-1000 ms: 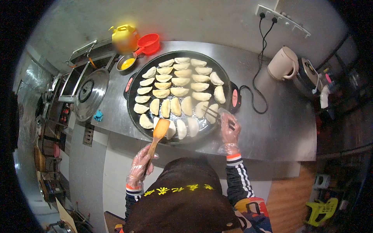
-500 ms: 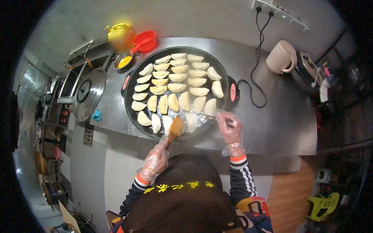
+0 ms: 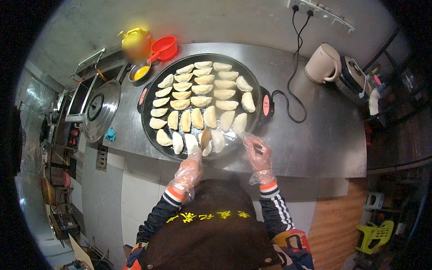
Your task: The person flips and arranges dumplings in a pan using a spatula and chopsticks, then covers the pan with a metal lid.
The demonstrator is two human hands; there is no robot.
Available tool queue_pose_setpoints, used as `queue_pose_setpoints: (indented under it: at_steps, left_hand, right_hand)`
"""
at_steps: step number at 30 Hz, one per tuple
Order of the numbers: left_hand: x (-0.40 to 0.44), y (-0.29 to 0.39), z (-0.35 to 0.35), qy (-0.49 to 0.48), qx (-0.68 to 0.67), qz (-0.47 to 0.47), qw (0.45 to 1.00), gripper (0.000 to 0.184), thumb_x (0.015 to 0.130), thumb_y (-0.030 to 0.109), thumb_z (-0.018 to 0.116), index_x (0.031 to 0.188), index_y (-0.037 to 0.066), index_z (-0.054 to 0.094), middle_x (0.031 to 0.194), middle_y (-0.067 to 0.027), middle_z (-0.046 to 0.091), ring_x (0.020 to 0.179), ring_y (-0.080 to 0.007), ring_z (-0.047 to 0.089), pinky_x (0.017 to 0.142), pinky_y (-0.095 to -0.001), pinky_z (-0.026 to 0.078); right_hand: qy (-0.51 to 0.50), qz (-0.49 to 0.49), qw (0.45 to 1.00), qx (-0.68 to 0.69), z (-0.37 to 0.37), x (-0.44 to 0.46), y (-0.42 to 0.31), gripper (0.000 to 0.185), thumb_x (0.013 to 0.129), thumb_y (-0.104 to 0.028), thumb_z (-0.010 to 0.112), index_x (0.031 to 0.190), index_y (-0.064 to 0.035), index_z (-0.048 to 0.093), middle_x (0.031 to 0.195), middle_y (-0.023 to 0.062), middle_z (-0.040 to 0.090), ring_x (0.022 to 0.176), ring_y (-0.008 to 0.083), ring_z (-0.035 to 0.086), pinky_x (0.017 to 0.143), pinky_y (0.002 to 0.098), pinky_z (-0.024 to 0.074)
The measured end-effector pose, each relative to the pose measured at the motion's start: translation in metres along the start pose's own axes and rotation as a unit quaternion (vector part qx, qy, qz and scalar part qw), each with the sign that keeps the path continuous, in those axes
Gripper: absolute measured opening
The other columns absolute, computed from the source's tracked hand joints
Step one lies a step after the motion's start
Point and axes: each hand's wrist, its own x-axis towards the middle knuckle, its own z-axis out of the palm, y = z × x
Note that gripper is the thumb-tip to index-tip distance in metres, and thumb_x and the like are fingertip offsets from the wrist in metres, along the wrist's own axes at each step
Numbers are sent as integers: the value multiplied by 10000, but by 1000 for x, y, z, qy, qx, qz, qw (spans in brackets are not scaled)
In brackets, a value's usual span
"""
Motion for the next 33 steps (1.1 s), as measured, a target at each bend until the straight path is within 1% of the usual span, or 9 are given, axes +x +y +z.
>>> queue_pose_setpoints:
  at_steps: [3, 4, 7, 19, 21, 23, 24, 29, 33]
  left_hand:
    - [5, -12, -12, -72, -110, -15, 991, 444, 862, 19, 467, 1295, -51, 397, 925, -230, 624, 676, -357, 632, 584, -423, 510]
    - [9, 3, -38, -157, -370, -199, 894, 500, 898, 68, 458, 1368, -56, 337, 939, -136, 639, 534, -190, 591, 463, -293, 469]
    - [1, -6, -38, -131, -539, -241, 796, 529, 916, 85, 430, 1413, -39, 296, 947, -71, 633, 487, -81, 533, 410, -206, 410]
    - [-38, -34, -37, -14, -214, 19, 976, 444, 916, 44, 408, 1359, 16, 410, 955, -110, 629, 494, -125, 547, 430, -268, 444]
    - [-36, -22, -40, -31, -217, 12, 976, 435, 912, 37, 411, 1345, 12, 425, 971, -114, 632, 534, -129, 566, 453, -267, 457]
    - [-34, -17, -35, 13, -164, 67, 984, 429, 906, 30, 418, 1334, 8, 438, 998, -124, 634, 615, -147, 596, 511, -271, 478]
    - [-35, -22, -22, 74, -104, 134, 983, 428, 903, 28, 422, 1330, 5, 444, 1015, -133, 635, 670, -164, 616, 555, -278, 494]
    - [-43, -17, -18, -56, -203, -22, 977, 428, 892, 14, 441, 1318, -23, 449, 1084, -178, 634, 934, -256, 651, 793, -323, 501]
    - [-37, -13, -24, -73, -241, -47, 967, 429, 900, 20, 438, 1325, -39, 437, 1138, -199, 620, 957, -252, 646, 804, -344, 501]
  right_hand:
    - [13, 16, 1000, 22, 1, 0, 3, 154, 873, -152, 669, 938, -14, 694, 908, 95, 690, 806, 153, 654, 672, 284, 513]
    - [8, 17, 999, 44, 0, 1, -11, 162, 869, -157, 676, 938, -12, 695, 907, 95, 689, 809, 147, 652, 673, 284, 512]
    - [-17, 24, 999, 46, -5, 4, -18, 167, 866, -160, 681, 937, -10, 697, 907, 91, 691, 801, 136, 649, 668, 282, 509]
    - [38, 89, 990, 98, -26, 25, -36, 327, 963, -269, 539, 885, 25, 659, 758, 103, 676, 619, 149, 653, 553, 256, 534]
    - [0, 50, 997, 61, -14, 23, -27, 283, 951, -236, 569, 956, 31, 664, 767, 91, 681, 631, 141, 649, 560, 257, 536]
    - [16, -140, 977, -157, -5, 19, 20, 266, 935, -224, 598, 972, 31, 665, 802, 90, 686, 659, 152, 660, 569, 258, 538]
    - [2, -102, 986, -131, -6, 18, 19, 265, 931, -221, 605, 978, 32, 664, 815, 92, 688, 673, 154, 665, 577, 258, 542]
    - [-7, 134, 987, 94, -15, 21, -17, 264, 918, -215, 624, 991, 36, 659, 859, 102, 693, 731, 159, 682, 620, 266, 565]
    - [20, 2, 998, -66, -17, 15, 43, 278, 892, -257, 662, 989, 3, 665, 935, 116, 681, 783, 156, 671, 695, 270, 553]
